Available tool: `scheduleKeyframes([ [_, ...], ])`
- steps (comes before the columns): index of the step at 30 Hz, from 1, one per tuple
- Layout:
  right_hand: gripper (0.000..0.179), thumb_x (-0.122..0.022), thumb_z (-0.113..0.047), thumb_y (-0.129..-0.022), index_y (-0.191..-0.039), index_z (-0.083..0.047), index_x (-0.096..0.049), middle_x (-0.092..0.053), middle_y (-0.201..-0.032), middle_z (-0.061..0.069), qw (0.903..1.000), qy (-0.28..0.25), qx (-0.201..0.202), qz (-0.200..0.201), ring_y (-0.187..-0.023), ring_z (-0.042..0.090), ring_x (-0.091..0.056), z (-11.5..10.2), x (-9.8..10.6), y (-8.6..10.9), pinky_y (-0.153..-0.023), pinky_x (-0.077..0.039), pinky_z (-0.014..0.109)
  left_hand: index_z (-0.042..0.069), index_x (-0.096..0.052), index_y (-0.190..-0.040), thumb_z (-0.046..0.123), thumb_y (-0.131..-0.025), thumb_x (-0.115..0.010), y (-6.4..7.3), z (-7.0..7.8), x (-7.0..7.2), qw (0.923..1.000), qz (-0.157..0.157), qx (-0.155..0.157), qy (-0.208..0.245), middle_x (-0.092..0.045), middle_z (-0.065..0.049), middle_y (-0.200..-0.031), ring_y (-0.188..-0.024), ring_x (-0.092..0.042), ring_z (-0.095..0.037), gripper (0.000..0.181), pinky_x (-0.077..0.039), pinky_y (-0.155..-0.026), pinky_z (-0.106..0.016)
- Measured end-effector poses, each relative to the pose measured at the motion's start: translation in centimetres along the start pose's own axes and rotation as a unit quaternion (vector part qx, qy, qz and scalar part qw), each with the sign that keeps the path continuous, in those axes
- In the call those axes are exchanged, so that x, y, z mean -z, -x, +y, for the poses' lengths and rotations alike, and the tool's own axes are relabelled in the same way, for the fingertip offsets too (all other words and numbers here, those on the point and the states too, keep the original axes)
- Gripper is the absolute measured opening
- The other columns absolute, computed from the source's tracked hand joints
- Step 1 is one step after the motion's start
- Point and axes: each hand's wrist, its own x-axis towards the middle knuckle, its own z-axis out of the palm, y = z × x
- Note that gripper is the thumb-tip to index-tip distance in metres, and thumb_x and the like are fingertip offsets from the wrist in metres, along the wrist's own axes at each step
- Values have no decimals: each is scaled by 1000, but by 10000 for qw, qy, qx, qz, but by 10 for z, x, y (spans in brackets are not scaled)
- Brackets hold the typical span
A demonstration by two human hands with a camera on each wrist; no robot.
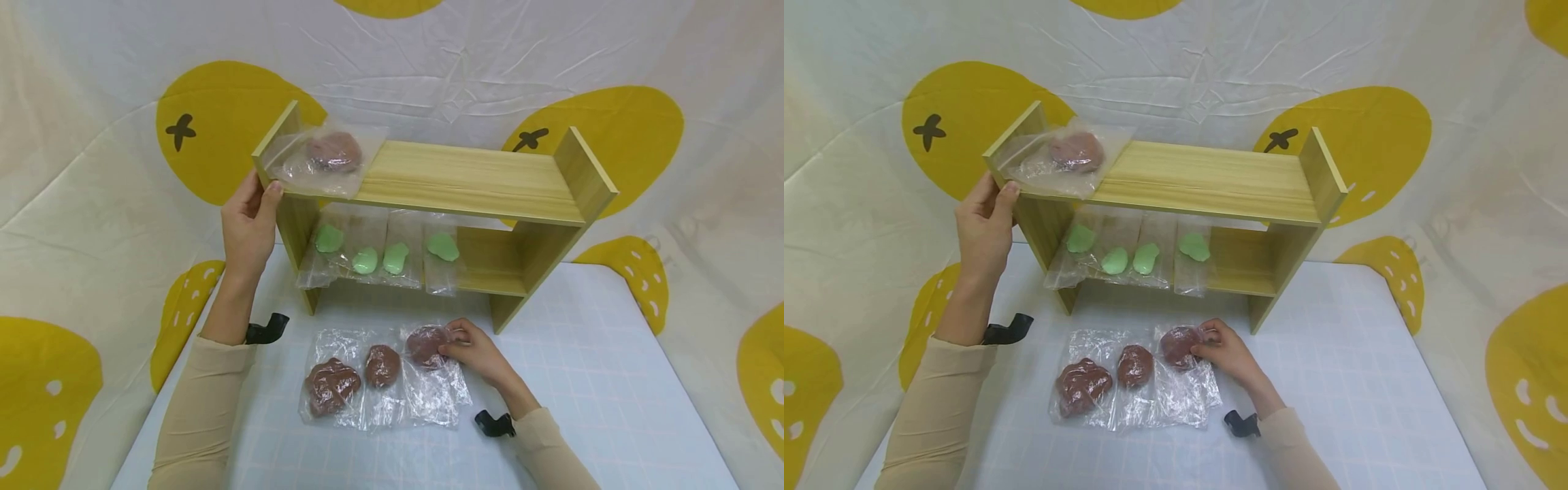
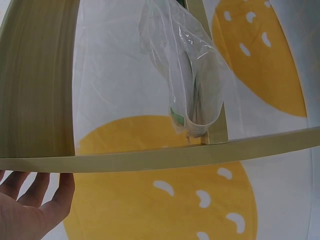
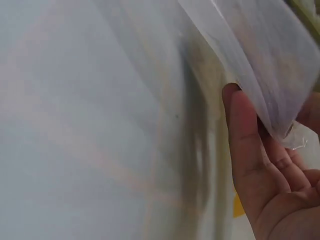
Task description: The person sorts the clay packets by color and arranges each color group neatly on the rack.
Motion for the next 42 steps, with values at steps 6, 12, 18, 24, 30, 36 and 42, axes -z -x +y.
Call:
scheduleKeyframes([
  [6, 46, -75, -5, -89, -126, 6, -50, -68, -108, 17, 9998, -188, 22, -20, -88, 20, -67, -7, 6, 7, -74, -56, 30, 0, -57, -139, 2, -100, -58, 0, 0, -1, 10000, -36, 9, -90, -61, -16, -134, -123, -57, -23, 39, -43, -105, -35],
  [12, 48, -74, -6, -90, -130, 4, -48, -66, -109, 14, 9988, -459, -92, -174, -84, 19, -66, -16, 9, 10, -69, -56, 31, -1, -56, -140, 3, -100, -58, 0, -1, -1, 9999, 30, 17, -116, -61, -16, -134, -122, -57, -23, 40, -43, -106, -35],
  [18, 47, -67, -4, -94, -135, 6, -46, -63, -112, 17, 9965, -467, 158, -669, -87, 22, -67, -26, 11, 20, -73, -58, 35, -2, -56, -140, 2, -100, -58, 0, -1, -1, 10000, 17, 13, -20, -61, -16, -135, -123, -57, -23, 40, -43, -105, -35],
  [24, 40, -61, 2, -97, -133, 7, -46, -61, -112, 23, 9878, -726, 707, -1180, -94, 25, -68, -47, 10, 30, -79, -59, 41, -1, -56, -140, 4, -100, -58, 0, 1, 0, 9998, 38, 28, -215, -62, -16, -134, -121, -58, -22, 40, -44, -105, -35],
  [30, 40, -62, 8, -94, -131, 7, -47, -62, -118, 22, 9816, -901, 1276, -1098, -97, 25, -69, -69, 11, 34, -78, -59, 43, 2, -57, -140, 4, -101, -58, 0, 0, 0, 9998, -23, 28, -207, -62, -15, -134, -121, -58, -23, 39, -45, -104, -35],
  [36, 42, -61, 10, -94, -132, 8, -45, -63, -121, 15, 9752, -1010, 1669, -1044, -102, 27, -69, -88, 12, 31, -78, -59, 41, 0, -57, -140, 5, -101, -57, 0, 0, 1, 9994, 6, 12, -359, -61, -15, -134, -120, -58, -22, 39, -46, -103, -35],
  [42, 42, -63, 8, -93, -133, 7, -48, -64, -120, 15, 9715, -947, 1995, -861, -104, 29, -69, -115, 12, 26, -77, -59, 41, 0, -56, -140, 5, -101, -57, 0, -1, 1, 9994, 0, 65, -328, -61, -15, -134, -123, -57, -23, 40, -44, -105, -36],
])
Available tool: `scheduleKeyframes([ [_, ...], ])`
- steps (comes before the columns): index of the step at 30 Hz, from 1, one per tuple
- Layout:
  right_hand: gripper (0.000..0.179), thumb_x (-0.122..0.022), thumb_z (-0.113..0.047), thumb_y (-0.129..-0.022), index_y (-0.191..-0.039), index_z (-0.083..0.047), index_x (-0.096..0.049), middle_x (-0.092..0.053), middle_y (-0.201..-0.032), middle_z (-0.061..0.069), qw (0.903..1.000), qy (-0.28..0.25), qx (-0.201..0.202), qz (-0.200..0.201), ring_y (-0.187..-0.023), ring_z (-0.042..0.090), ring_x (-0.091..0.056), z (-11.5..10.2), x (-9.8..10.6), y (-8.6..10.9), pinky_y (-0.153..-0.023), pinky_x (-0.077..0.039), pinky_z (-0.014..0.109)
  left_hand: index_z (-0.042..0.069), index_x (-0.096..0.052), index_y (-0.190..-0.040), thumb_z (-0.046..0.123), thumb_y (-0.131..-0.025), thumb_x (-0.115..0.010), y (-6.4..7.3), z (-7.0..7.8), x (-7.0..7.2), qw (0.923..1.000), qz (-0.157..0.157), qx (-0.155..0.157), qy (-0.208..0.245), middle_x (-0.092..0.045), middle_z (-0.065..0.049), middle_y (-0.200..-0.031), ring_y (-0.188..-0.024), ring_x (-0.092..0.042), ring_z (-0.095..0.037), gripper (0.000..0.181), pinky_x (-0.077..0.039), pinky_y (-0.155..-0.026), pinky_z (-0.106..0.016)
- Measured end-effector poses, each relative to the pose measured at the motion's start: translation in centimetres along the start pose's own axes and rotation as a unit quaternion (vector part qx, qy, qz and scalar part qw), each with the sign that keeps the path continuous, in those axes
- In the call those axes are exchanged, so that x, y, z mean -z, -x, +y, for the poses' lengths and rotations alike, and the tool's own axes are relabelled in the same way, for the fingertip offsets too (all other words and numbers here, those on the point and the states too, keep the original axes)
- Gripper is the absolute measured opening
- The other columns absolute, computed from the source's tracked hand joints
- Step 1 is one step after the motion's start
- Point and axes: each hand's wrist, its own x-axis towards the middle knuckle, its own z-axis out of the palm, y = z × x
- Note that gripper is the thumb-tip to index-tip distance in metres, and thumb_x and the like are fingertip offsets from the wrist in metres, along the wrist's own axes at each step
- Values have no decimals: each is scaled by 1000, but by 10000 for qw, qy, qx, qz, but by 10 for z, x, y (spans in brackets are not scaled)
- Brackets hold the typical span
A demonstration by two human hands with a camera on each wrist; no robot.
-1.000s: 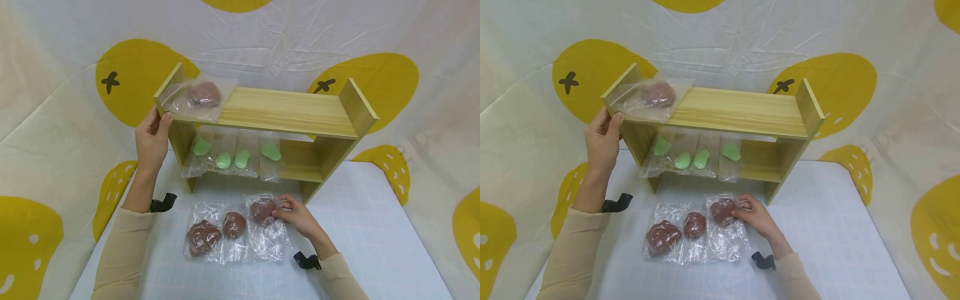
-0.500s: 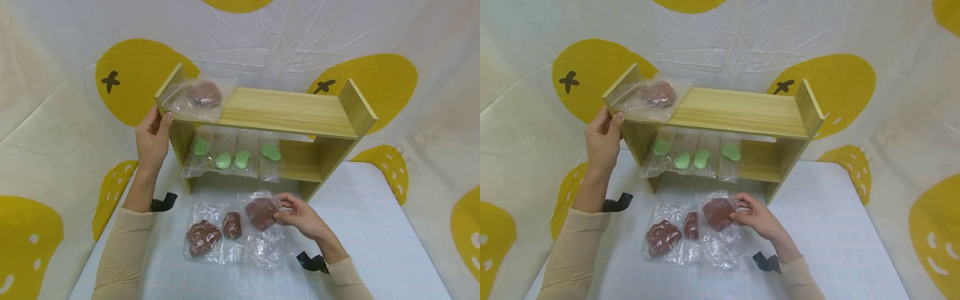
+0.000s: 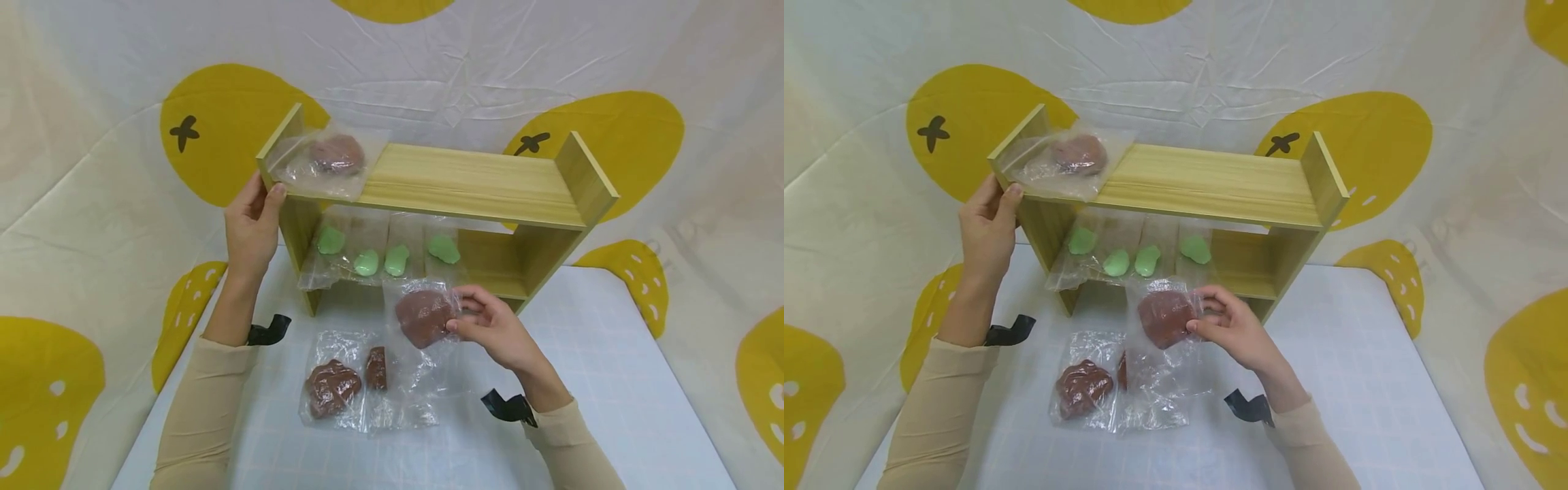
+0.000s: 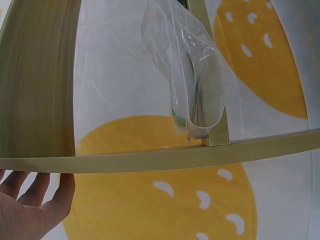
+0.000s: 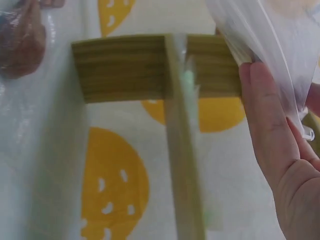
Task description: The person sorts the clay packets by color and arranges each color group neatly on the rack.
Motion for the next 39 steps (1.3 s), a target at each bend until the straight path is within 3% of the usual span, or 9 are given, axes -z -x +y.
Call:
scheduleKeyframes([
  [10, 42, -64, 13, -91, -130, 6, -51, -64, -118, 15, 9955, -222, 921, 56, -103, 29, -69, -34, -3, -21, -80, -58, 37, -1, -55, -141, 6, -101, -57, 0, -1, 1, 10000, -7, 31, -41, -61, -15, -135, -122, -58, -22, 41, -45, -104, -35],
  [17, 44, -66, 11, -90, -131, 7, -51, -64, -118, 17, 9899, -95, 1389, 281, -101, 31, -69, -66, -3, -32, -80, -58, 39, -2, -54, -141, 6, -101, -57, 0, 0, 1, 10000, -1, 33, -88, -60, -16, -135, -123, -57, -22, 41, -45, -104, -35],
  [22, 45, -60, 19, -90, -132, 11, -49, -62, -120, 22, 9853, -201, 1616, 513, -100, 30, -68, -93, -2, -45, -79, -58, 39, 0, -55, -141, 7, -101, -58, -1, -2, 2, 9999, 1, 30, -140, -61, -15, -135, -123, -57, -22, 41, -45, -104, -35],
  [30, 43, -59, 18, -90, -130, 3, -54, -62, -116, 21, 9779, -710, 1513, 1258, -89, 25, -69, -130, 0, -80, -77, -59, 37, 6, -58, -141, 7, -101, -59, -5, -19, 6, 10000, 19, 42, -49, -62, -12, -134, -120, -59, -22, 40, -46, -102, -34],
  [35, 37, -63, 13, -90, -126, 5, -58, -64, -109, 22, 9710, -1062, 1410, 1612, -88, 27, -67, -144, 0, -107, -74, -60, 35, 3, -57, -141, 7, -100, -59, -3, -10, 4, 10000, 11, 6, -44, -62, -14, -134, -120, -59, -22, 40, -47, -102, -34],
  [39, 35, -67, 10, -89, -124, 6, -62, -66, -104, 23, 9696, -1046, 1235, 1836, -86, 26, -67, -150, -1, -126, -74, -59, 32, 1, -56, -141, 7, -101, -58, -1, -3, 1, 9999, -2, -1, -113, -61, -15, -135, -120, -59, -22, 41, -46, -102, -34],
])
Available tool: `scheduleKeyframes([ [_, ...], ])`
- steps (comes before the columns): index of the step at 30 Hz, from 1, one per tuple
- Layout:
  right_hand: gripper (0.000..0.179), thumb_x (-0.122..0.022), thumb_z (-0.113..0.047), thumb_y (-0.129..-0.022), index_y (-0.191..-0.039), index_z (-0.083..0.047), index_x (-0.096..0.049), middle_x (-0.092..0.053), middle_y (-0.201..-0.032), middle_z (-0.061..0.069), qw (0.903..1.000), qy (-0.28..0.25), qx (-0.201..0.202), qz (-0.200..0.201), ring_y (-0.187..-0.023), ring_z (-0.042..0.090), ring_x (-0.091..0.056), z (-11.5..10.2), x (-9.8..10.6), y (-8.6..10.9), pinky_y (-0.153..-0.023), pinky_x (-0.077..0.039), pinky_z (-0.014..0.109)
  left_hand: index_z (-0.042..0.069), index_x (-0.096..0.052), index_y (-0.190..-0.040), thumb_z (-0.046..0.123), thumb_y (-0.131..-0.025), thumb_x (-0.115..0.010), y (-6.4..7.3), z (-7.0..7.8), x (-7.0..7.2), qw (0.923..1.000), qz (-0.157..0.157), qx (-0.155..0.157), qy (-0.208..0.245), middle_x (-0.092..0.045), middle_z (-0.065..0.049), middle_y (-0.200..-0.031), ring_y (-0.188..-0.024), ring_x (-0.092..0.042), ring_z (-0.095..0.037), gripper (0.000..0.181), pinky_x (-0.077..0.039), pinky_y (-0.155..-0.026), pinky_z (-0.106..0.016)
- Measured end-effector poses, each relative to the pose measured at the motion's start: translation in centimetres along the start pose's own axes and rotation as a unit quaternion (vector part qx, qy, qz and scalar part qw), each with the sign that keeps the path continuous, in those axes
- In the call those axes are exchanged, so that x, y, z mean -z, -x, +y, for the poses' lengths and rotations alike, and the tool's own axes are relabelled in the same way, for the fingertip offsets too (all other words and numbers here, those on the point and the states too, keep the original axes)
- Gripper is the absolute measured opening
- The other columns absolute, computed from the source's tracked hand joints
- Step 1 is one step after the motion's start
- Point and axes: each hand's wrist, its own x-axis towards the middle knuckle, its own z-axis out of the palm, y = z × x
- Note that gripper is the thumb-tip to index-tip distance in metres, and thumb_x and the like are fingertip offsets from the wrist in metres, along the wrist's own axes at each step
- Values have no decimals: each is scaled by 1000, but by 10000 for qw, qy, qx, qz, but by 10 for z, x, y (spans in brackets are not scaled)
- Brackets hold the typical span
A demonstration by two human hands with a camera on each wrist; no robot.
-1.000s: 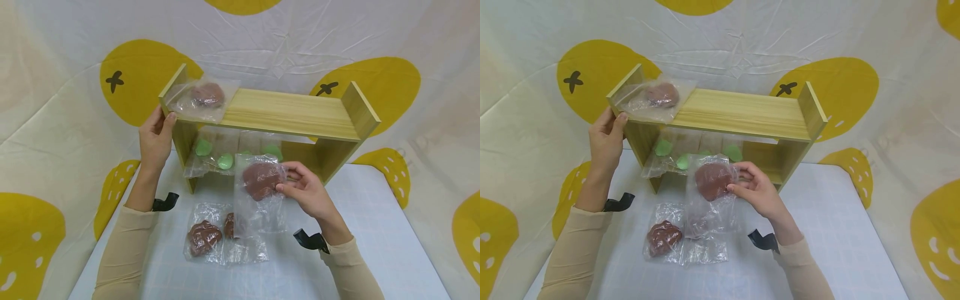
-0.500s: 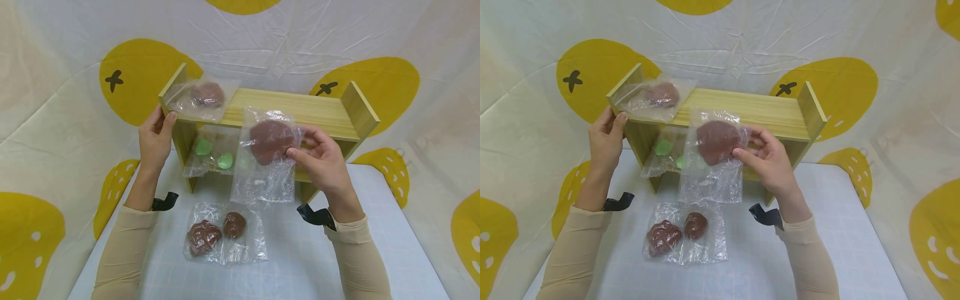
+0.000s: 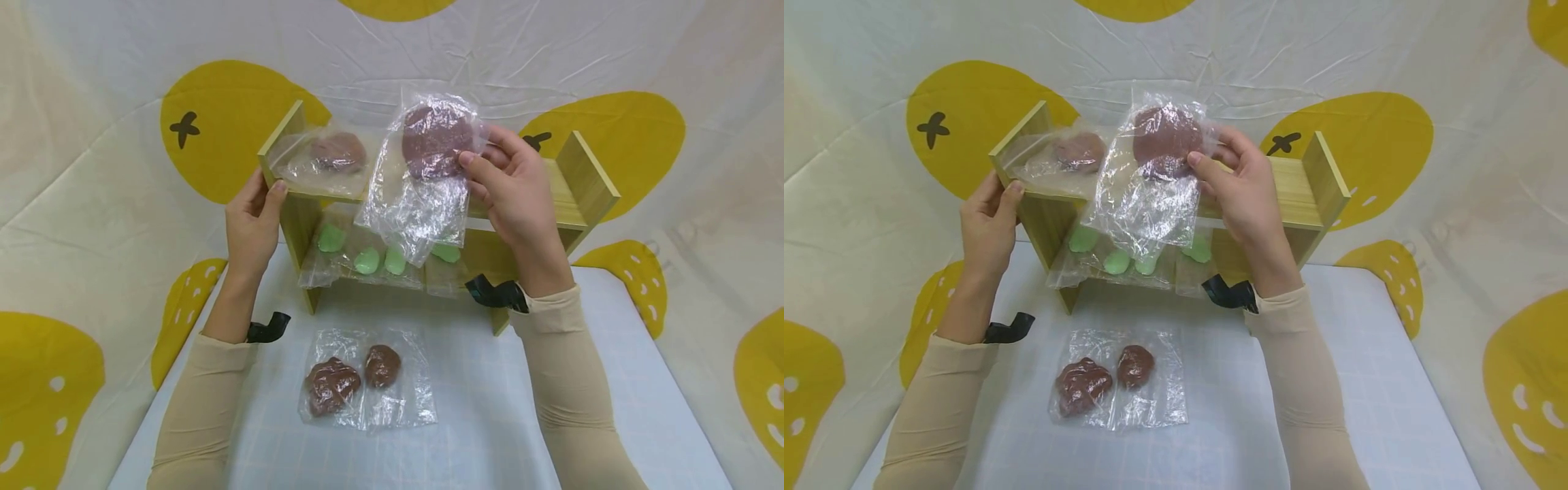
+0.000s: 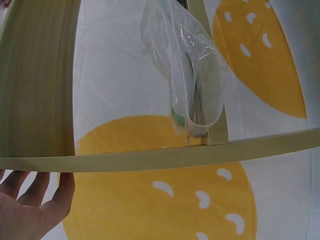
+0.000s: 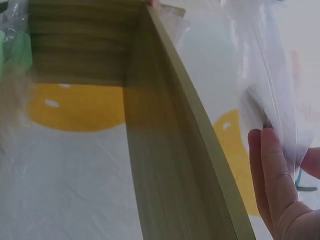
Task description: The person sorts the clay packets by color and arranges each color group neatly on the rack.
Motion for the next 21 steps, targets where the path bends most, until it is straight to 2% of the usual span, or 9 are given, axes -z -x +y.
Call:
scheduleKeyframes([
  [5, 32, -67, 8, -91, -123, 7, -63, -67, -102, 22, 9993, 103, -326, 181, -83, 25, -66, 0, -9, -19, -71, -58, 27, 0, -56, -141, 6, -101, -57, 1, 1, 0, 10000, -3, -8, 6, -61, -15, -134, -121, -59, -22, 40, -46, -102, -35],
  [9, 36, -65, 9, -91, -127, 7, -61, -67, -107, 22, 9977, 198, -589, 278, -84, 24, -63, 2, -14, -32, -72, -58, 27, 2, -56, -141, 7, -101, -58, 1, 1, 1, 10000, 6, 11, -21, -61, -14, -135, -122, -58, -22, 40, -46, -103, -35],
  [15, 45, -63, 8, -92, -136, 3, -55, -67, -114, 22, 9922, 850, -851, 339, -90, 23, -66, 8, -18, -44, -74, -58, 26, 2, -55, -141, 7, -101, -58, 1, 2, 1, 10000, 4, 31, -11, -61, -14, -136, -123, -58, -22, 41, -45, -104, -35],
  [18, 53, -62, 7, -92, -144, 2, -48, -64, -119, 22, 9890, 1120, -900, 340, -88, 20, -64, 15, -17, -46, -62, -52, 17, 2, -56, -141, 7, -101, -58, 2, 2, 1, 10000, -9, 8, 22, -61, -14, -135, -122, -58, -22, 40, -45, -104, -35],
  [21, 61, -61, 4, -93, -150, 1, -39, -58, -129, 22, 9834, 1539, -917, 276, -90, 17, -61, 19, -15, -46, -59, -48, 15, 2, -57, -140, 6, -101, -58, 3, 2, 1, 10000, -21, -24, 62, -62, -14, -134, -121, -58, -22, 40, -45, -104, -35],
])
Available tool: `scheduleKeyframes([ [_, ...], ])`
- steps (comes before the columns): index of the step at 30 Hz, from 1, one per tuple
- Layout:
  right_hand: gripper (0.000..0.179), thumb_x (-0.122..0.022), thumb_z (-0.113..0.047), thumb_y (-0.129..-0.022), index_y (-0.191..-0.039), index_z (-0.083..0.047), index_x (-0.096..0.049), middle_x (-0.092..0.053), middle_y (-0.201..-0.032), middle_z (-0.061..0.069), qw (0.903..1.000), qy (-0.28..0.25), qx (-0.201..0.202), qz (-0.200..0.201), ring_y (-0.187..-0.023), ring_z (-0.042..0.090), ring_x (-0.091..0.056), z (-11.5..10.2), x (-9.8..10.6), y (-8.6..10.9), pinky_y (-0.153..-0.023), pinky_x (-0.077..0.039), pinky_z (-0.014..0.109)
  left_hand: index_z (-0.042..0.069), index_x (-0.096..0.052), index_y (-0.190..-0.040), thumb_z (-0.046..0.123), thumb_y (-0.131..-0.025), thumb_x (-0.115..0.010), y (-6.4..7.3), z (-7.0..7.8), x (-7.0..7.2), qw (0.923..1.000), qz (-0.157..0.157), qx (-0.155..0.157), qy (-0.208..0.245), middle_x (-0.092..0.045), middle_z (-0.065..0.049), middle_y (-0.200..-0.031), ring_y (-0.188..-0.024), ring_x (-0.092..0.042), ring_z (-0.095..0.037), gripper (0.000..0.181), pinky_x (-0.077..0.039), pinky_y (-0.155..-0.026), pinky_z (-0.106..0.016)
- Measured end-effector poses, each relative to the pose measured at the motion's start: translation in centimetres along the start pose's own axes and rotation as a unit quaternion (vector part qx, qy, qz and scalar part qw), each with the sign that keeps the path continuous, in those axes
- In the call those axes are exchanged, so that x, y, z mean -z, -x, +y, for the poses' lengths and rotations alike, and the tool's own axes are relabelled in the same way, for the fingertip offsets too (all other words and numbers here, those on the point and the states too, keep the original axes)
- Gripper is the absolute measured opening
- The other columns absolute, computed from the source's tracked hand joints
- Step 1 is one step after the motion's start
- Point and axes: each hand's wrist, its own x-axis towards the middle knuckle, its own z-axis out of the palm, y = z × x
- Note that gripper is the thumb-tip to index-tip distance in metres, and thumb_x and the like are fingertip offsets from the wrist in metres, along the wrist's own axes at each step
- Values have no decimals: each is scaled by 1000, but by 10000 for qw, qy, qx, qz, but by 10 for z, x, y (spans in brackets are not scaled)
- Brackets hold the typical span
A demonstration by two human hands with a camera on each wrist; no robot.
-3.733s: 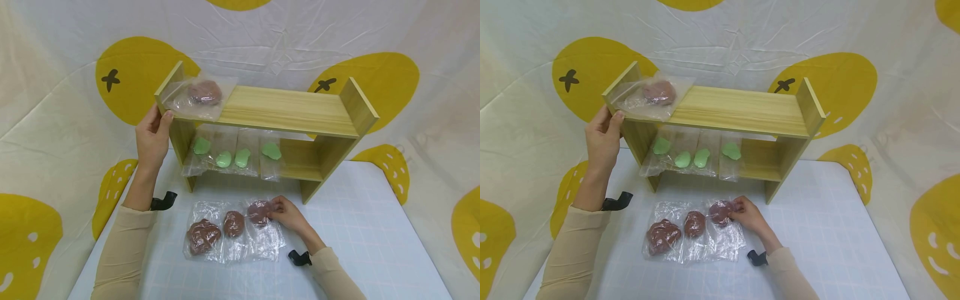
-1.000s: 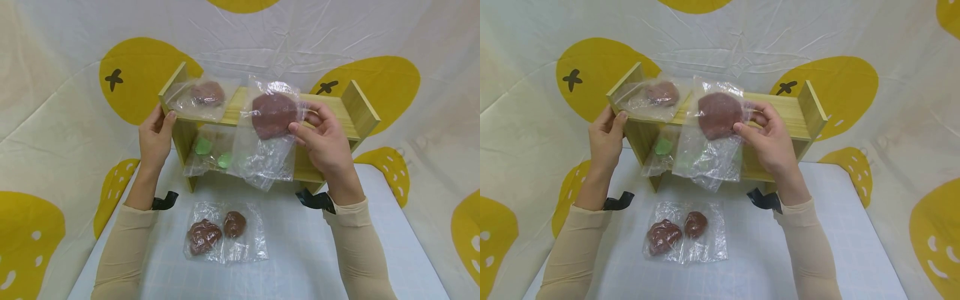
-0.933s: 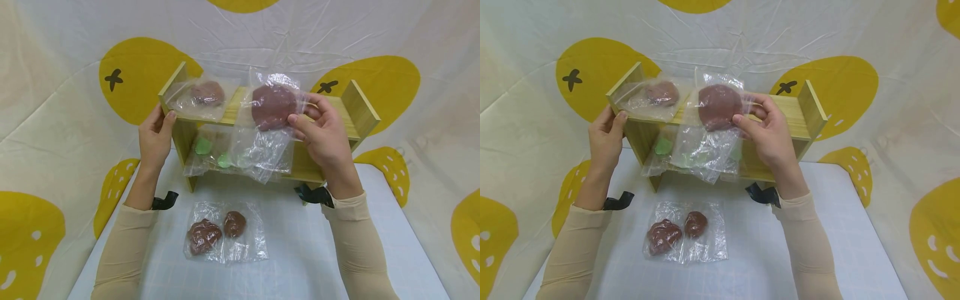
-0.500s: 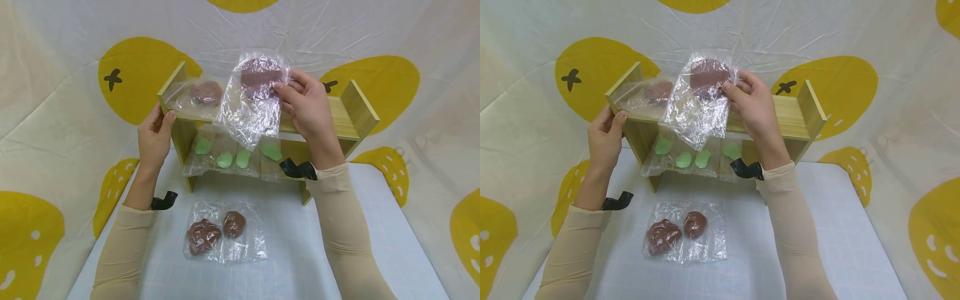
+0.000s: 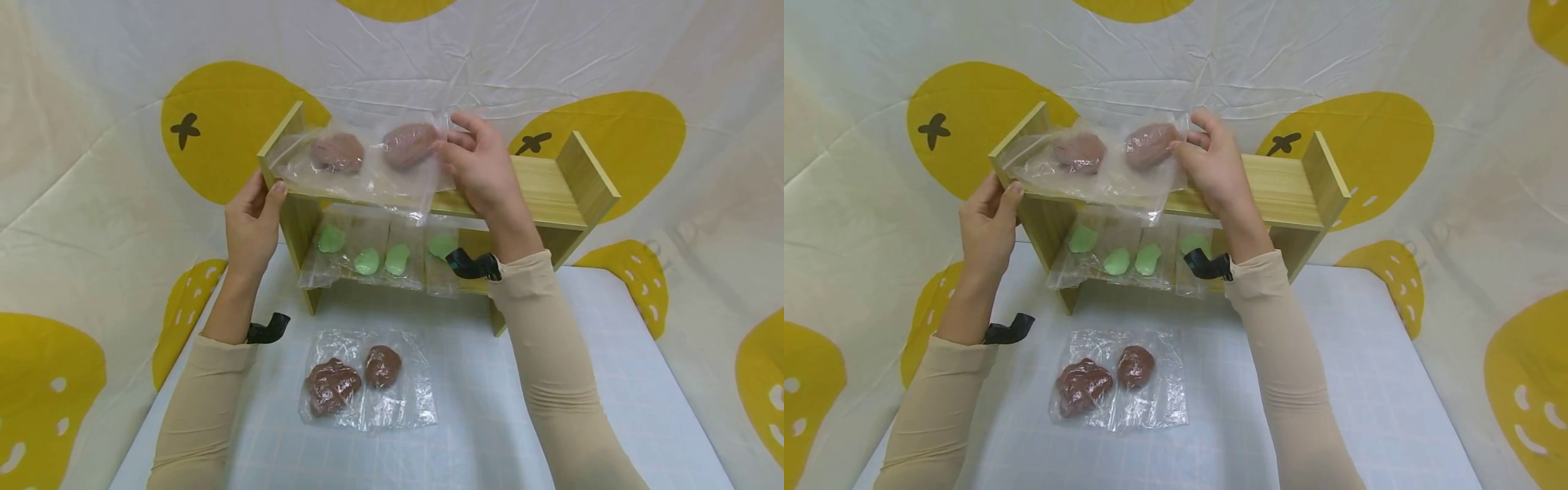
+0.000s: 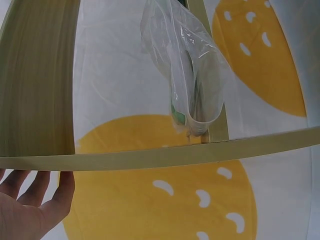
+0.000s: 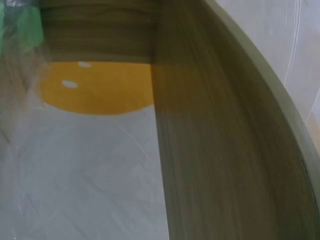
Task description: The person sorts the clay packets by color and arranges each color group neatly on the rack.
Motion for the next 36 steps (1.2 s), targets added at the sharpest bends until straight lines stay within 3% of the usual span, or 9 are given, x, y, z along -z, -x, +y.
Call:
scheduleKeyframes([
  [3, 61, -61, 0, -94, -151, 1, -38, -52, -137, 22, 9985, 544, 81, -49, -89, 18, -60, 3, 0, 0, -65, -50, 18, 2, -57, -140, 5, -101, -58, 0, 0, 0, 10000, 9, -23, 47, -61, -14, -135, -121, -58, -22, 40, -45, -104, -35],
  [8, 59, -65, -8, -95, -148, 3, -42, -47, -145, 20, 9896, 1424, 196, -107, -105, 22, -62, 4, 0, 0, -87, -51, 24, 1, -57, -140, 5, -100, -58, 0, 0, -1, 10000, 11, -12, 92, -61, -14, -135, -121, -58, -22, 40, -45, -104, -34],
  [13, 59, -65, -11, -97, -148, 6, -41, -47, -147, 21, 9847, 1707, 263, -235, -126, 25, -54, 4, -1, 2, -104, -44, 29, -1, -55, -141, 5, -100, -58, -1, -1, -2, 10000, -11, 10, 82, -60, -15, -136, -122, -58, -22, 41, -45, -104, -35],
  [20, 62, -61, -29, -100, -152, -3, -39, -37, -157, 14, 9734, 2277, 133, -228, -140, 21, -39, 0, 4, 7, -112, -32, 28, -1, -54, -142, 5, -100, -58, -2, -4, -2, 9999, 5, 18, 103, -59, -16, -137, -124, -57, -22, 42, -45, -104, -35],
  [28, 66, -60, -36, -100, -155, -9, -37, -38, -156, 11, 9702, 2400, 143, -285, -140, 19, -40, -3, 12, 18, -113, -30, 28, 2, -55, -141, 7, -101, -59, -2, -6, 0, 10000, -13, -14, 78, -60, -14, -136, -124, -57, -22, 41, -44, -105, -35],
  [36, 56, -63, -24, -100, -149, -6, -45, -53, -143, 14, 9851, 1598, 617, -181, -130, 24, -52, -3, 22, 39, -107, -40, 33, 5, -57, -141, 7, -101, -58, -2, -5, 0, 10000, 1, -4, 19, -61, -12, -136, -123, -58, -22, 40, -44, -105, -35],
])
